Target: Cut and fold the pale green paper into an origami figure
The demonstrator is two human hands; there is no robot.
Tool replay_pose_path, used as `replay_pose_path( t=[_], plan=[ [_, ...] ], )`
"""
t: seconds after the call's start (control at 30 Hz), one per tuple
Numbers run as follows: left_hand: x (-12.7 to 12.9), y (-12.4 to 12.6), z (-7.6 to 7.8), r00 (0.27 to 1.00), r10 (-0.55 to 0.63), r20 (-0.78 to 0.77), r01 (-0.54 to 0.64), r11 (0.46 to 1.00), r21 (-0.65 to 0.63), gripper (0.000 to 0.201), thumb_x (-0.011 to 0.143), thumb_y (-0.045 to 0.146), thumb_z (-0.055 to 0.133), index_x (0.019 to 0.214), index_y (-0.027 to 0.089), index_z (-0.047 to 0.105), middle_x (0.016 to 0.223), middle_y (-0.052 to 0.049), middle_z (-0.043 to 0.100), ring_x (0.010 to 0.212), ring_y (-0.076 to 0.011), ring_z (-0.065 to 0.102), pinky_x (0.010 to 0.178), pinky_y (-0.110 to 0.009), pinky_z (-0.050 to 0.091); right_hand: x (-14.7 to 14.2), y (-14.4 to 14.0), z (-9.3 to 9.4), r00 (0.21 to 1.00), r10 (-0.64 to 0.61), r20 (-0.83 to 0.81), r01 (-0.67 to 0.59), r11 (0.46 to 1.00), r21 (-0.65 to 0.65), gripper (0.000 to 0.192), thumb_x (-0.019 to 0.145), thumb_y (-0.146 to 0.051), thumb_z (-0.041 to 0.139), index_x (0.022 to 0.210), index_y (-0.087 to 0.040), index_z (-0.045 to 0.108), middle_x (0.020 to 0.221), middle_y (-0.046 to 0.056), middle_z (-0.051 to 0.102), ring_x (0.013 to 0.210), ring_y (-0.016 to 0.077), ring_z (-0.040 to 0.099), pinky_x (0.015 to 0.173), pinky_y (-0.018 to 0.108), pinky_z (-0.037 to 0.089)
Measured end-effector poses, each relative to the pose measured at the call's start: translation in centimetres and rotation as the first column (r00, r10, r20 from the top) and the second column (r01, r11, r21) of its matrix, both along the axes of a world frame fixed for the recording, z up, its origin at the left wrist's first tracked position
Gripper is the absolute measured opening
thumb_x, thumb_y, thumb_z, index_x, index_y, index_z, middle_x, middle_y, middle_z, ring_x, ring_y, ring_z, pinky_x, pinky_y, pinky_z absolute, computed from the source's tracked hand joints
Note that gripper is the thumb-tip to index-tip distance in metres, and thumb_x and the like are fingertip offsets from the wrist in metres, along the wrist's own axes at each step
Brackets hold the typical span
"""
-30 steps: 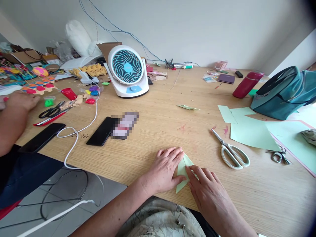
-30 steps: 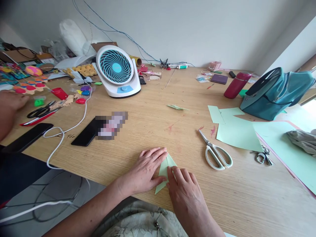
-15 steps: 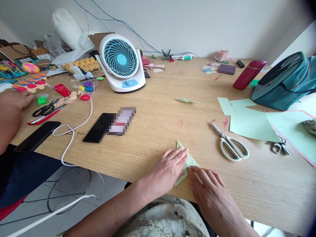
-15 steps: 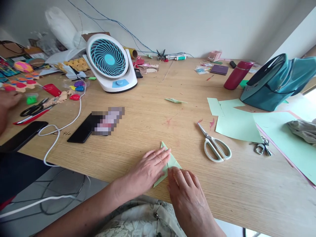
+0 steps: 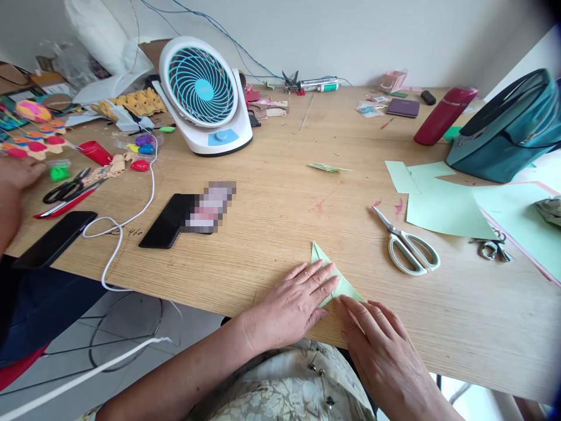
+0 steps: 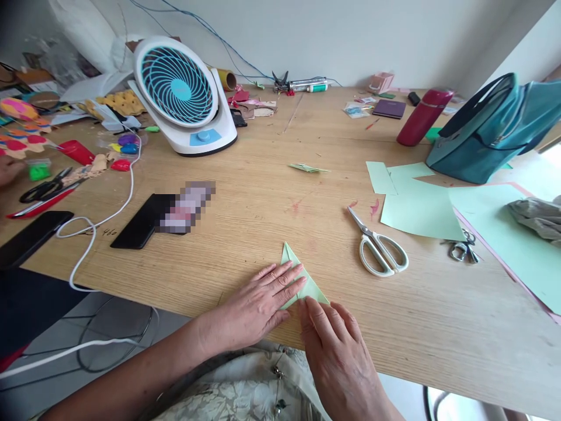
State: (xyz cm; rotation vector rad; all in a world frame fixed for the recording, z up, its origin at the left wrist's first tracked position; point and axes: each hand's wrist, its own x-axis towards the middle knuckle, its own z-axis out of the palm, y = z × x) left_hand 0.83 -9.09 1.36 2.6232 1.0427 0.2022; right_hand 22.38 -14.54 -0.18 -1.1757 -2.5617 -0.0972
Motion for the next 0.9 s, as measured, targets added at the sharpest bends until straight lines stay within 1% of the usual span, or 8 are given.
replay_pose_path(
  t=[0.1, 0.17, 0.27, 0.37, 0.57, 0.63, 0.77, 0.9],
  plan=[
    [-0.7, 0.8, 0.3, 0.998, -0.062, -0.006, 0.063, 0.998, 0.025, 0.051, 0.099, 0.033, 0.044, 0.148, 0.021, 0.033, 0.159, -0.005, 0.029, 0.149, -0.0215, 0.018, 0.121, -0.042, 0.019, 0.7, 0.1, 0.2, 0.999, 0.012, -0.030, -0.012, 1.000, 0.016, 0.038, 0.093, -0.009, 0.044, 0.130, -0.012, 0.055, 0.121, 0.014, 0.064, 0.101, 0.0258, 0.058, 0.089, 0.042, 0.043],
    [-1.3, 1.4, 0.5, 0.995, -0.099, -0.007, 0.099, 0.994, 0.048, 0.044, 0.100, 0.026, 0.041, 0.144, 0.023, 0.039, 0.155, -0.004, 0.037, 0.147, -0.0216, 0.023, 0.120, -0.043, 0.021, 0.9, 0.3, 0.4, 0.997, -0.009, -0.074, 0.011, 1.000, 0.022, 0.038, 0.094, -0.011, 0.046, 0.131, -0.011, 0.053, 0.122, 0.016, 0.063, 0.104, 0.0261, 0.057, 0.085, 0.040, 0.044],
    [-2.1, 2.2, 0.7, 0.987, -0.162, -0.003, 0.162, 0.983, 0.090, 0.039, 0.101, 0.019, 0.036, 0.138, 0.024, 0.049, 0.146, -0.005, 0.050, 0.140, -0.0206, 0.036, 0.116, -0.041, 0.030, 0.8, 0.6, 0.6, 0.991, 0.009, -0.137, -0.010, 1.000, -0.007, 0.038, 0.094, -0.010, 0.046, 0.131, -0.010, 0.053, 0.125, 0.016, 0.063, 0.109, 0.0259, 0.057, 0.084, 0.039, 0.044],
    [-2.7, 2.5, 0.4, 0.973, -0.226, 0.034, 0.221, 0.968, 0.124, 0.037, 0.101, 0.018, 0.036, 0.132, 0.022, 0.056, 0.139, -0.006, 0.057, 0.134, -0.0188, 0.046, 0.110, -0.037, 0.038, 0.6, 0.6, 0.5, 0.983, 0.044, -0.179, -0.054, 0.997, -0.055, 0.037, 0.093, -0.009, 0.047, 0.129, -0.011, 0.055, 0.124, 0.015, 0.064, 0.109, 0.0246, 0.058, 0.085, 0.038, 0.045],
    [-3.2, 2.3, -0.4, 0.960, -0.240, 0.141, 0.224, 0.967, 0.120, 0.039, 0.098, 0.010, 0.037, 0.132, 0.013, 0.055, 0.140, -0.007, 0.056, 0.136, -0.0169, 0.045, 0.111, -0.034, 0.040, -0.2, 1.0, 0.7, 0.964, 0.051, -0.261, -0.074, 0.994, -0.080, 0.031, 0.093, -0.009, 0.047, 0.121, -0.013, 0.061, 0.118, 0.015, 0.066, 0.102, 0.0234, 0.061, 0.081, 0.037, 0.048],
    [-3.3, 2.2, -0.3, 0.959, -0.234, 0.158, 0.221, 0.971, 0.092, 0.042, 0.097, 0.008, 0.036, 0.135, 0.014, 0.052, 0.141, -0.007, 0.055, 0.137, -0.0158, 0.043, 0.113, -0.034, 0.038, -0.8, 1.4, 0.8, 0.967, 0.036, -0.252, -0.063, 0.993, -0.099, 0.031, 0.094, -0.011, 0.046, 0.121, -0.015, 0.061, 0.117, 0.014, 0.067, 0.100, 0.0231, 0.061, 0.080, 0.037, 0.048],
    [-3.4, 2.4, -0.2, 0.968, -0.175, 0.181, 0.172, 0.984, 0.033, 0.052, 0.095, 0.006, 0.036, 0.145, 0.017, 0.039, 0.140, -0.008, 0.055, 0.136, -0.0137, 0.044, 0.113, -0.033, 0.037, -1.8, 2.2, 0.7, 0.979, 0.020, -0.203, -0.052, 0.987, -0.152, 0.037, 0.096, -0.014, 0.043, 0.131, -0.017, 0.056, 0.119, 0.014, 0.066, 0.097, 0.0243, 0.060, 0.080, 0.039, 0.048],
    [-3.7, 2.5, -0.3, 0.969, -0.198, 0.148, 0.195, 0.980, 0.038, 0.051, 0.095, 0.007, 0.037, 0.144, 0.019, 0.042, 0.144, -0.004, 0.053, 0.140, -0.0147, 0.038, 0.115, -0.035, 0.034, -1.9, 2.5, 0.8, 0.980, 0.023, -0.196, -0.062, 0.979, -0.196, 0.042, 0.096, -0.012, 0.043, 0.136, -0.016, 0.052, 0.120, 0.014, 0.065, 0.095, 0.0239, 0.059, 0.079, 0.040, 0.047]
  ],
)
